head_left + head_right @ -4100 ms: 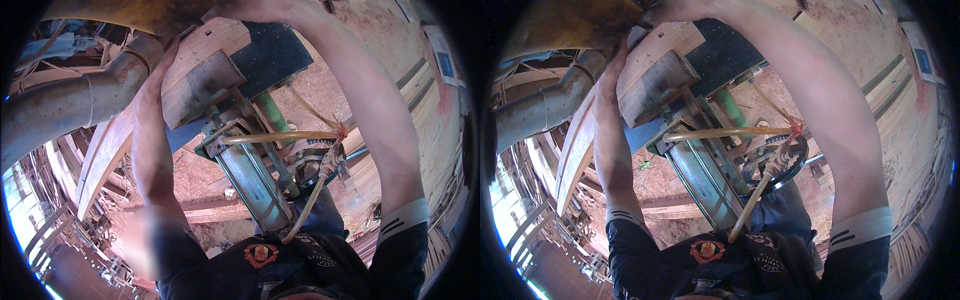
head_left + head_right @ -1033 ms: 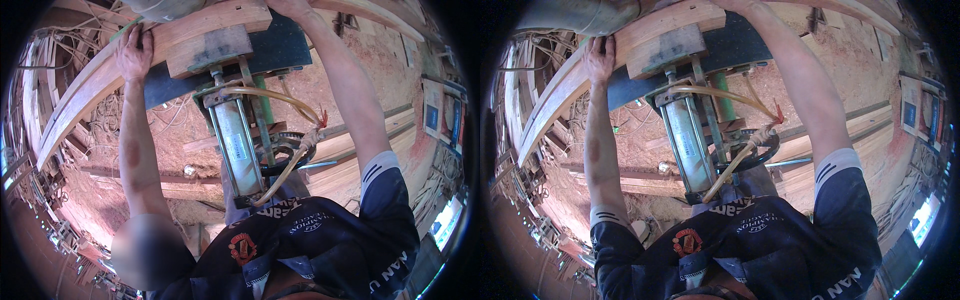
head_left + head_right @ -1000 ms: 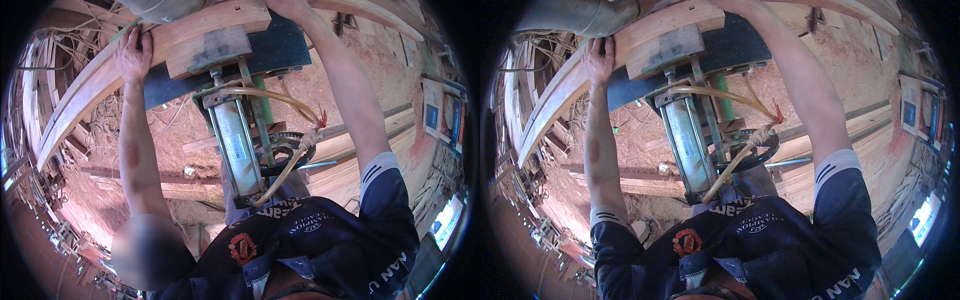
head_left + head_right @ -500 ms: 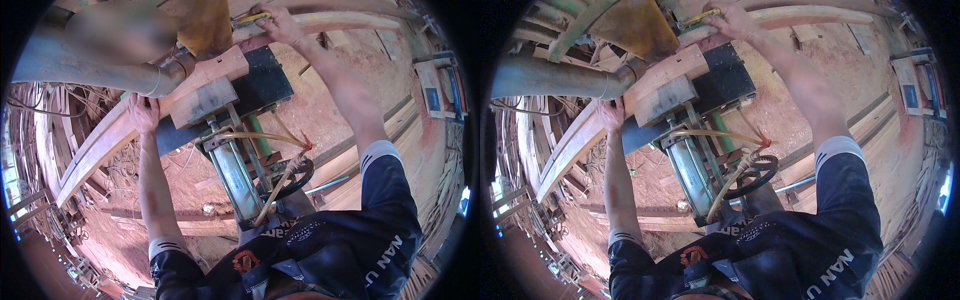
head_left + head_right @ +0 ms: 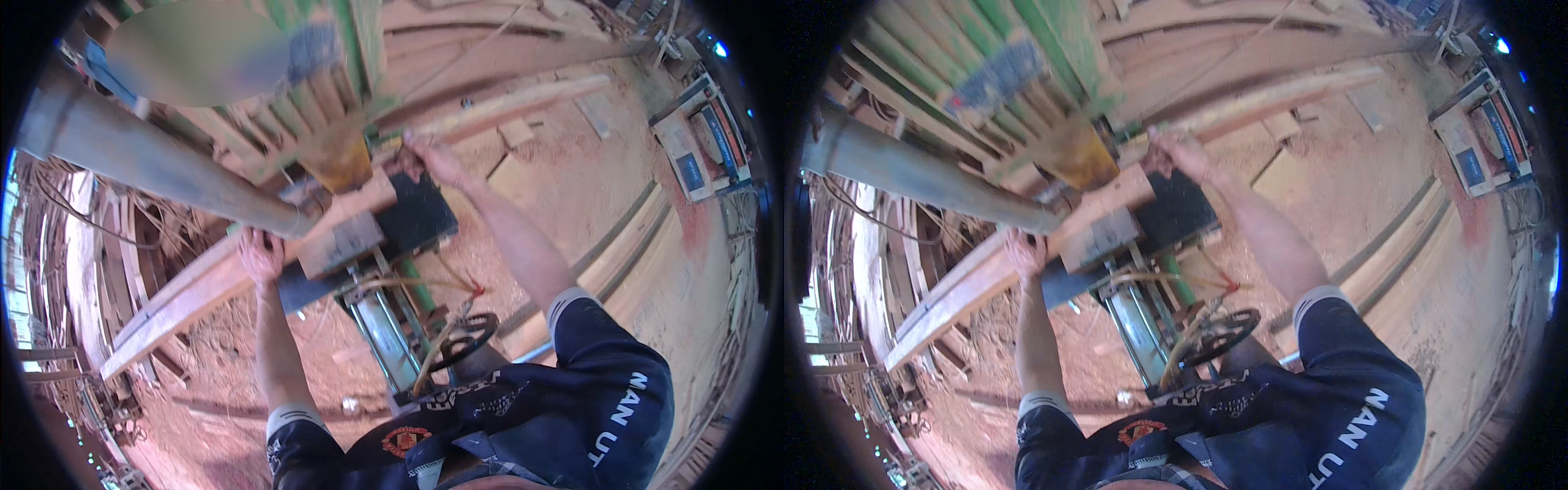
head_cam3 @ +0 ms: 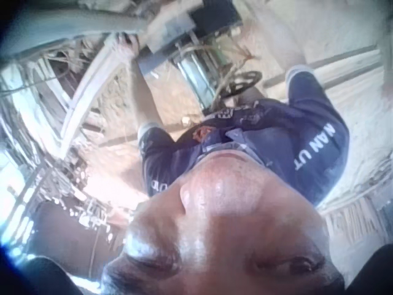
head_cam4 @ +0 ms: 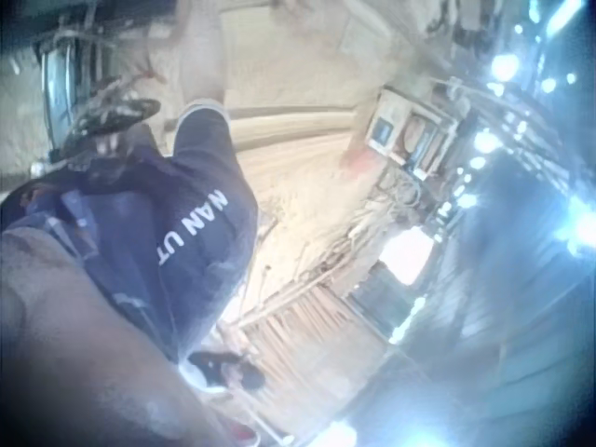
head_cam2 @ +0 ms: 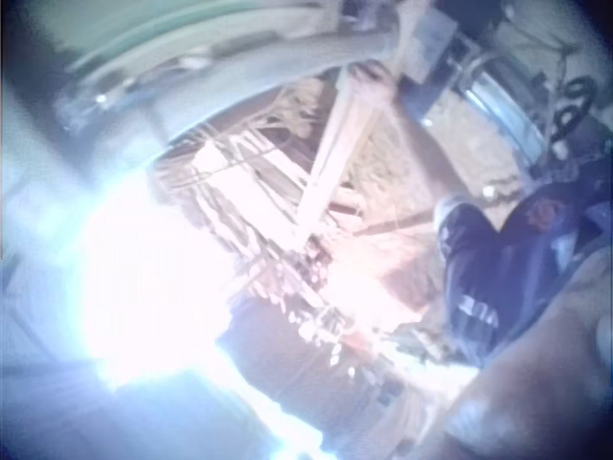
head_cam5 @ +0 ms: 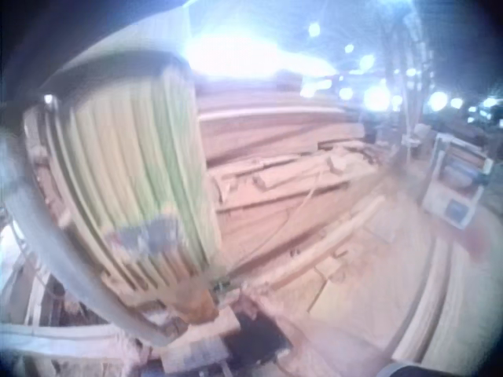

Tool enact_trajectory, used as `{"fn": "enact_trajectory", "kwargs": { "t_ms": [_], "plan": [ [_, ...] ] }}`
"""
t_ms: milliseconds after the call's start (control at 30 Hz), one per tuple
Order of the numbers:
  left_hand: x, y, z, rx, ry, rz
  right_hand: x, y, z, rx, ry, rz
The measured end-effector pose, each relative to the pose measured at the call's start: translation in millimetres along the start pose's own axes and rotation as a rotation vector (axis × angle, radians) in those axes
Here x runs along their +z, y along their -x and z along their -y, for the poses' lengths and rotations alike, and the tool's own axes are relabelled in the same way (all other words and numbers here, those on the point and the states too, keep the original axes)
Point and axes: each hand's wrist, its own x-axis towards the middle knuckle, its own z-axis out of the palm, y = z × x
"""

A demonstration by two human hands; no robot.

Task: The person operates a stationary woodworking machine, feeding a wooden plank through the cutter and adjusting the machine's lever. They then measure the processed plank with a tape measure.

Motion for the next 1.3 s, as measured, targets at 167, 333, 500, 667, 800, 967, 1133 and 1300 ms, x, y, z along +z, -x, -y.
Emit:
{"fn": "enact_trajectory", "kwargs": {
  "t_ms": [167,333,500,667,800,967,1133,1300],
  "plan": [
    [-6.2,-7.7,8.1,-0.287,0.552,0.175,-12.2,-15.3,-27.9,0.053,-0.491,0.344],
    [-103.2,-17.6,-66.7,-0.463,0.534,0.527,-25.5,-45.1,-50.4,0.254,-0.769,0.804],
    [-153.9,-63.5,-216.6,-0.091,0.698,1.091,0.9,-52.8,-68.0,0.247,-1.329,1.346],
    [-21.8,-61.2,-321.3,-1.166,1.524,0.352,0.2,-40.2,-64.3,0.167,-1.084,0.983],
    [44.3,-53.6,-317.8,-1.145,1.683,0.071,-5.5,-36.0,-48.2,0.317,-0.887,0.679],
    [30.5,-85.1,-342.9,-1.458,1.578,-0.112,-5.6,-24.7,-29.8,0.253,-1.018,0.786],
    [-16.6,-113.6,-370.6,-1.656,1.350,-0.043,-2.7,2.4,2.8,0.784,-1.071,0.437],
    [-51.1,-124.7,-386.1,-1.532,1.338,-0.006,0.3,4.6,49.8,0.995,-1.161,0.246]
  ]
}}
